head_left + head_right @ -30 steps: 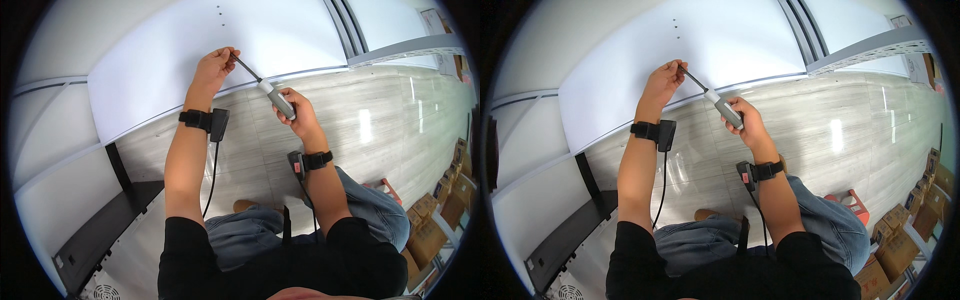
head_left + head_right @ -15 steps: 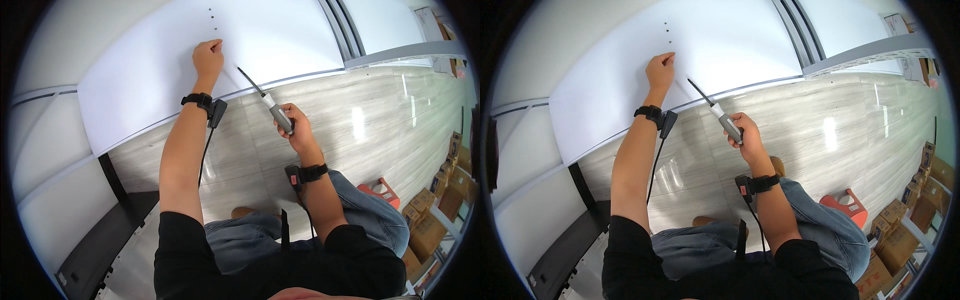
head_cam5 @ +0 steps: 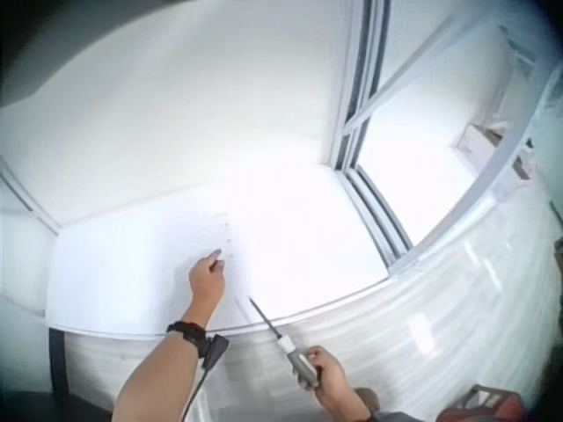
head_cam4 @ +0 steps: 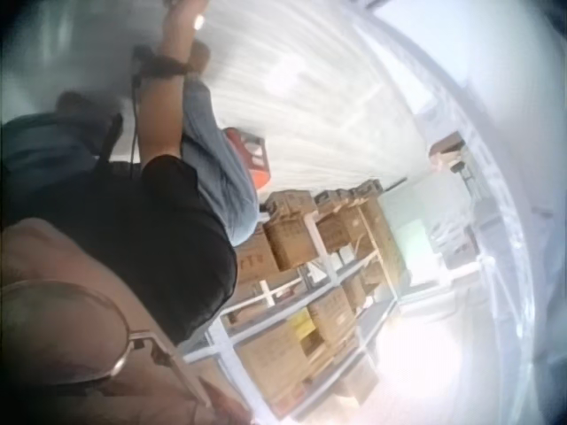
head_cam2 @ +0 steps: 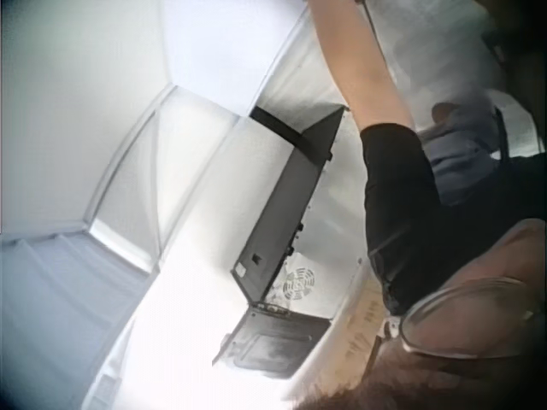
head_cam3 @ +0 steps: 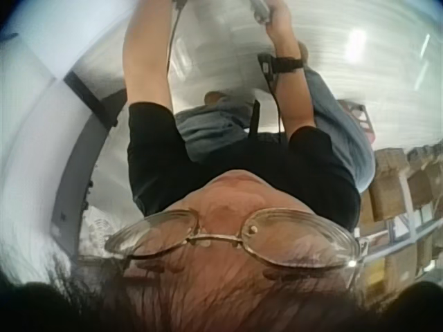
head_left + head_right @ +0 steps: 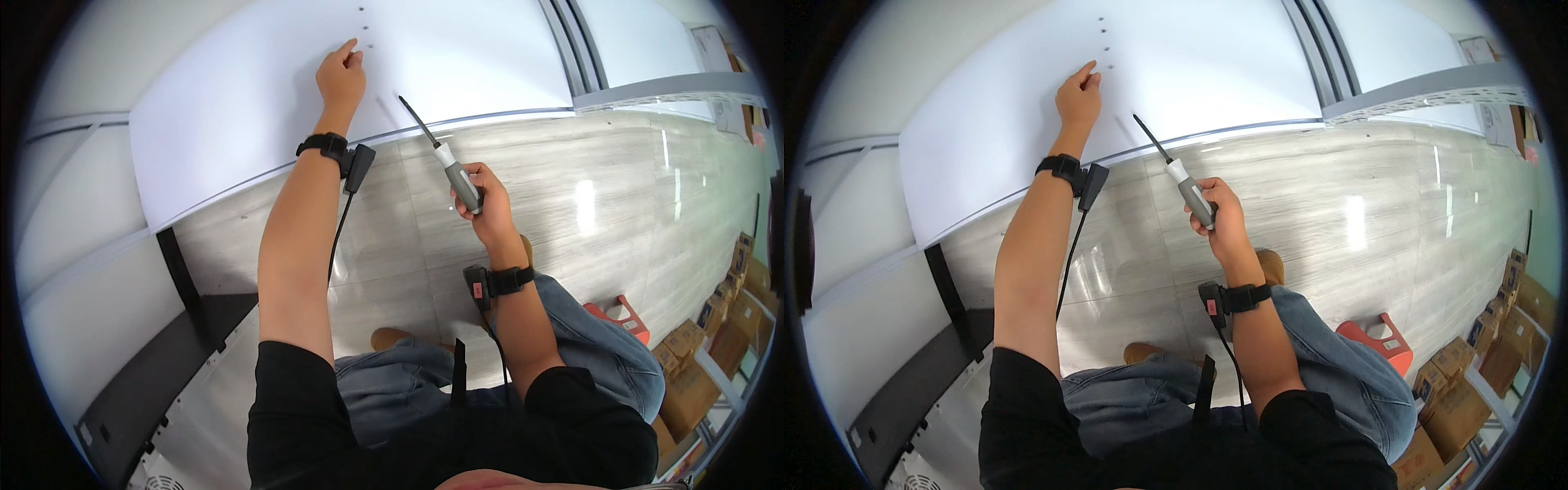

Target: The person wipes the interior of a metal cabinet with a blue cloth, then uses a screwdriver to fasten screws into the back panel of a black electronic device mounted on a shelf.

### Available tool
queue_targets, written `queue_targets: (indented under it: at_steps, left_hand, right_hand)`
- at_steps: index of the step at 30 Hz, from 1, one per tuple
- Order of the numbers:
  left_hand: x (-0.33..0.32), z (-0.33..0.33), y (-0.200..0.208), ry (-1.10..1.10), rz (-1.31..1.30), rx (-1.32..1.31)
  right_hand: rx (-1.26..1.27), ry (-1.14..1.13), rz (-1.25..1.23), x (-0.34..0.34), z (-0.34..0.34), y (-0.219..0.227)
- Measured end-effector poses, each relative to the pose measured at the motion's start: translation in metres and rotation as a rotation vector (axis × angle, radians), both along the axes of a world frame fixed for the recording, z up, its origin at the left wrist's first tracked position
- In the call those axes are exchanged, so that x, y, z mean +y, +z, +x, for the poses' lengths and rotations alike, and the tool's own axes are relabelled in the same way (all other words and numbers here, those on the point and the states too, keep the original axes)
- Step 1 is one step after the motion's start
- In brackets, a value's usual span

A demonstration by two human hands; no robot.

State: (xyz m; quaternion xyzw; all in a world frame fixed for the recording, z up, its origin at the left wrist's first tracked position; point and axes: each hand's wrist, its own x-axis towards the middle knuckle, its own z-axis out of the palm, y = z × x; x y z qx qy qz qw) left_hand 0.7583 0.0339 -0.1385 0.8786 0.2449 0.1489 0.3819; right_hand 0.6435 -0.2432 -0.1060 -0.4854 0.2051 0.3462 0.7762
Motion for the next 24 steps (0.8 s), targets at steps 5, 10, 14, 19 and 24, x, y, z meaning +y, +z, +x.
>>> queue_targets:
  at_steps: [5,10,14,19,24]
  left_hand:
    - [0.006,-0.069,0.049,0.058,-0.57,0.063]
    - [0.013,-0.16,0.103,0.239,-0.842,-0.006]
    - [-0.004,-0.215,0.151,0.487,-0.805,-0.181]
    - [-0.024,-0.28,0.126,0.652,-0.91,-0.393]
    - [-0.04,-0.289,0.12,0.738,-0.892,-0.386]
  right_hand:
    - [0.009,0.192,0.08,0.023,0.009,0.009]
    - [0.048,0.481,0.151,0.065,0.002,0.032]
    - [0.052,0.738,0.326,0.088,-0.011,0.035]
    - [0.061,0.979,0.338,0.091,-0.032,0.022]
    - [0.141,1.024,0.361,0.091,-0.039,0.02]
